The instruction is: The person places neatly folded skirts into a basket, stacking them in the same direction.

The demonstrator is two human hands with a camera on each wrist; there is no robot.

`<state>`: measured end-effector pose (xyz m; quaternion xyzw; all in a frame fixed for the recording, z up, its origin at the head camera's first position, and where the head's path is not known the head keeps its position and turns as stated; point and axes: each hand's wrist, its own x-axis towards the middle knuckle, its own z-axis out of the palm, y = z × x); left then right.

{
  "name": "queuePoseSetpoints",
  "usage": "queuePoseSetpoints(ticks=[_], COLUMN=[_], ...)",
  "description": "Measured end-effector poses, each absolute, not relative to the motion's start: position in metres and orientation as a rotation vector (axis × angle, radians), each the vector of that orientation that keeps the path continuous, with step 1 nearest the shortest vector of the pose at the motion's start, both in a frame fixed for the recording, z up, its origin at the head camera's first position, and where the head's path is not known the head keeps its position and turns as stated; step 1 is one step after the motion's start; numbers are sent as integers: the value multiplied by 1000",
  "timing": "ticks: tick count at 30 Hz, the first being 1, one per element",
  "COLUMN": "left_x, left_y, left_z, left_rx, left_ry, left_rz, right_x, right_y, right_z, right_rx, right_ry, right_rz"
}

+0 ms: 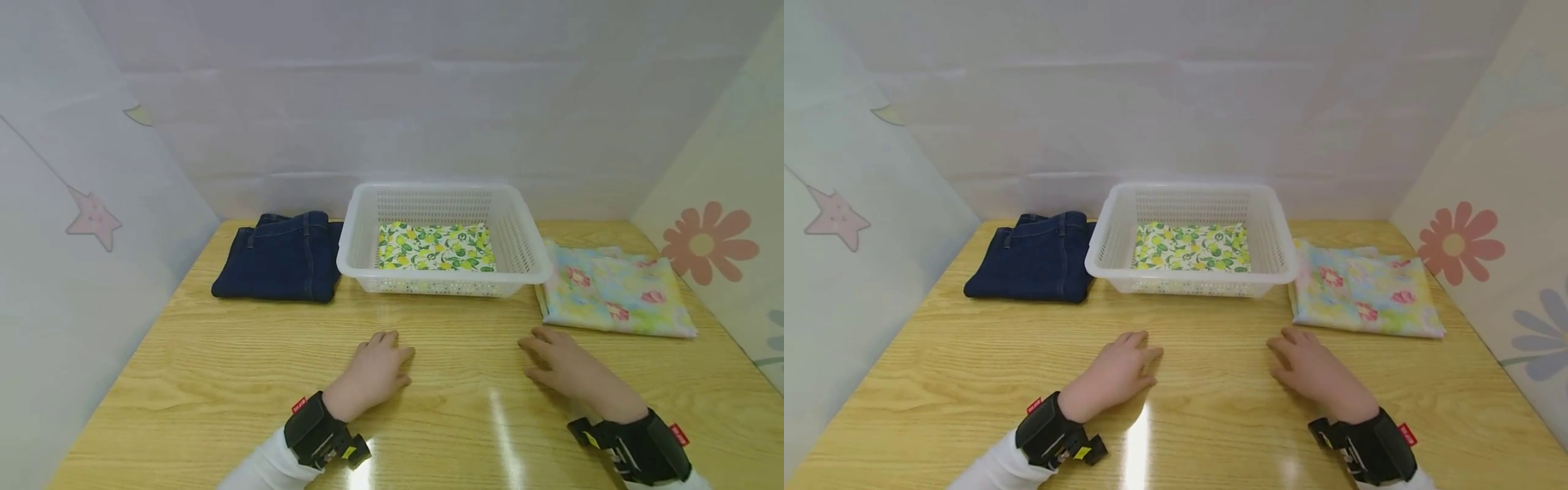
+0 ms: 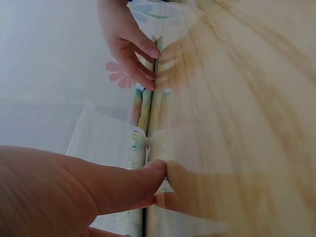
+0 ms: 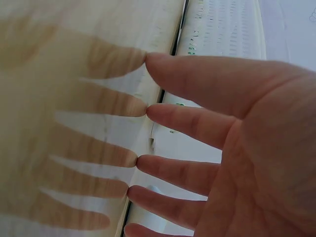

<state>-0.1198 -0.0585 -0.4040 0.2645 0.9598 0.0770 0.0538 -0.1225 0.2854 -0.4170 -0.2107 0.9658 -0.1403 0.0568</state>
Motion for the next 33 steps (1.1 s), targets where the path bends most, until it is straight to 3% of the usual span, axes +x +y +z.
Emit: queuePoseSetpoints(ticks=[16, 24, 33], left_x=[-120, -139, -205], left_y=[-60, -86, -148], left_z=[-401, -374, -370], left_rx=[816, 512, 5], left_ry=[2943, 3143, 3130], left_rz=[292, 423, 301], right_x=[-118, -118, -118], right_y=[278, 280, 281], right_z=[-406, -407, -405], right_rx=[-561, -577, -578], right_ry=[2901, 2907, 2900], right_rz=[-425, -427, -431])
